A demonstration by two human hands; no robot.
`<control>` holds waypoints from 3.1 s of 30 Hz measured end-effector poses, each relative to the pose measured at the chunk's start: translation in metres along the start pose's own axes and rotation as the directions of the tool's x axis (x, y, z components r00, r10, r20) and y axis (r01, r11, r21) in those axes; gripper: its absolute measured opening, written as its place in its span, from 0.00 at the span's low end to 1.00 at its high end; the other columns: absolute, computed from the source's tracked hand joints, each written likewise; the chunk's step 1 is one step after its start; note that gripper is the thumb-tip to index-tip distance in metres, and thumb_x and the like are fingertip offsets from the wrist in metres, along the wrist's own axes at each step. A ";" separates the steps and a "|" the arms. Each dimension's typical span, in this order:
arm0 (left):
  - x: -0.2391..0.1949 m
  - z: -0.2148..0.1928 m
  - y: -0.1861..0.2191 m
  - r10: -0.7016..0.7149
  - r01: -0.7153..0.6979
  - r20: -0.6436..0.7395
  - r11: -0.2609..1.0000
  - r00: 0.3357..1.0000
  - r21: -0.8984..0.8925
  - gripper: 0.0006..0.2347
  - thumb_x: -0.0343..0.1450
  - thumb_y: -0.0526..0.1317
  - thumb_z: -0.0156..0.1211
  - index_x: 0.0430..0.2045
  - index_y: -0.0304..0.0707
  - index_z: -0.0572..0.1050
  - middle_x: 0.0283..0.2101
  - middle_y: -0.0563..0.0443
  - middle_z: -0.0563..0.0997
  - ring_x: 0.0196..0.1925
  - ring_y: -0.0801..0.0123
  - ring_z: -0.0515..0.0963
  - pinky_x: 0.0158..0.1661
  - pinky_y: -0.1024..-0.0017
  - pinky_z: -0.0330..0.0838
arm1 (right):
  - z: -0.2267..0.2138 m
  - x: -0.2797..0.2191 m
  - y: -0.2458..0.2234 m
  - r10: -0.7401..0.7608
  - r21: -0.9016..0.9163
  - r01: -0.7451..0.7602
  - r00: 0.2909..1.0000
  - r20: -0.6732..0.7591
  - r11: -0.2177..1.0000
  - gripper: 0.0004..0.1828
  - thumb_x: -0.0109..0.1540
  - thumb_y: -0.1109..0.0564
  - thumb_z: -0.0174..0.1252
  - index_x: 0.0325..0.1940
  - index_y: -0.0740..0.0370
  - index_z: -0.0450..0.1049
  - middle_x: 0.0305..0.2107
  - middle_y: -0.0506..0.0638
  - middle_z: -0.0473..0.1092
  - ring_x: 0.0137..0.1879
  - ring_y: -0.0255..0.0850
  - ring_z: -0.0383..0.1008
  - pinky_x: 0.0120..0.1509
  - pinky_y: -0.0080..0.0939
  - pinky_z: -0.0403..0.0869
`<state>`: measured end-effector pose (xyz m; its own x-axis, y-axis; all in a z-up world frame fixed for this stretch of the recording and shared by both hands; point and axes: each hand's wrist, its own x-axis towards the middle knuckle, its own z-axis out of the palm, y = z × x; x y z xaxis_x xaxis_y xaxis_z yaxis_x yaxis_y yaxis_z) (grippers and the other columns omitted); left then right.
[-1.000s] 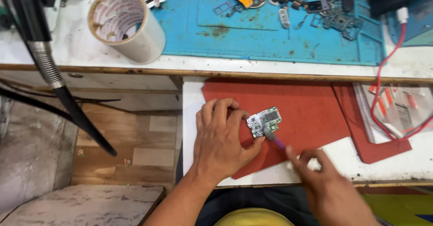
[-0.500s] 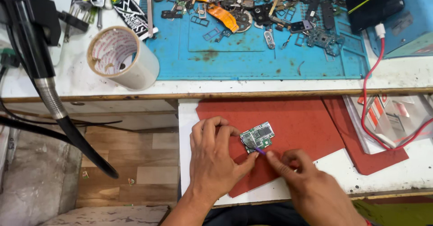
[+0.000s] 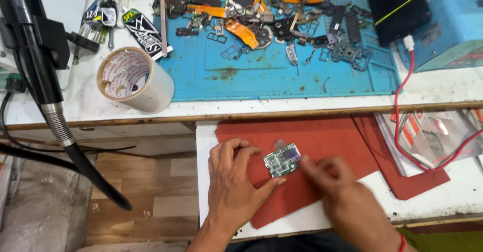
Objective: The person uses a purple plastic spudger to scrape and clean the surface of a small green circuit board. The person repeatedly scrapes different areas of the board, occasionally lifting it to inspect the underside, while working on a red mat.
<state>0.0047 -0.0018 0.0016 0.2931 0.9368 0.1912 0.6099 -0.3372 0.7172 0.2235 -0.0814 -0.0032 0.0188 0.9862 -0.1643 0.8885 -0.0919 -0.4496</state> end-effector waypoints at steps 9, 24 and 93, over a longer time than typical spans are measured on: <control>0.002 0.002 -0.006 0.027 -0.028 -0.035 1.000 0.999 -0.009 0.28 0.49 0.47 0.84 0.39 0.38 0.78 0.47 0.47 0.71 0.54 0.52 0.68 0.54 0.56 0.64 | 0.006 0.006 -0.019 -0.089 -0.006 0.090 0.989 0.114 0.996 0.40 0.57 0.67 0.49 0.73 0.45 0.65 0.49 0.53 0.68 0.40 0.52 0.80 0.44 0.52 0.78; -0.003 -0.003 -0.005 0.069 -0.069 0.014 0.997 0.998 0.034 0.23 0.53 0.47 0.81 0.38 0.40 0.82 0.49 0.47 0.74 0.53 0.53 0.69 0.52 0.55 0.62 | 0.006 -0.006 -0.012 -0.096 0.019 0.094 0.986 0.139 0.995 0.44 0.52 0.69 0.50 0.73 0.44 0.67 0.52 0.56 0.67 0.38 0.53 0.81 0.44 0.52 0.78; -0.007 -0.009 -0.004 0.210 -0.211 0.020 0.974 0.977 0.088 0.22 0.59 0.48 0.77 0.44 0.41 0.80 0.52 0.47 0.74 0.58 0.52 0.69 0.57 0.51 0.61 | -0.008 -0.021 -0.027 -0.156 -0.035 0.156 0.988 -0.013 0.987 0.32 0.54 0.67 0.58 0.62 0.50 0.74 0.41 0.57 0.72 0.38 0.54 0.77 0.37 0.52 0.75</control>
<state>-0.0059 -0.0062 0.0035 0.4291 0.8430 0.3245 0.5964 -0.5342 0.5990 0.2025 -0.0985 0.0192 -0.1140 0.9902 -0.0804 0.8961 0.0675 -0.4386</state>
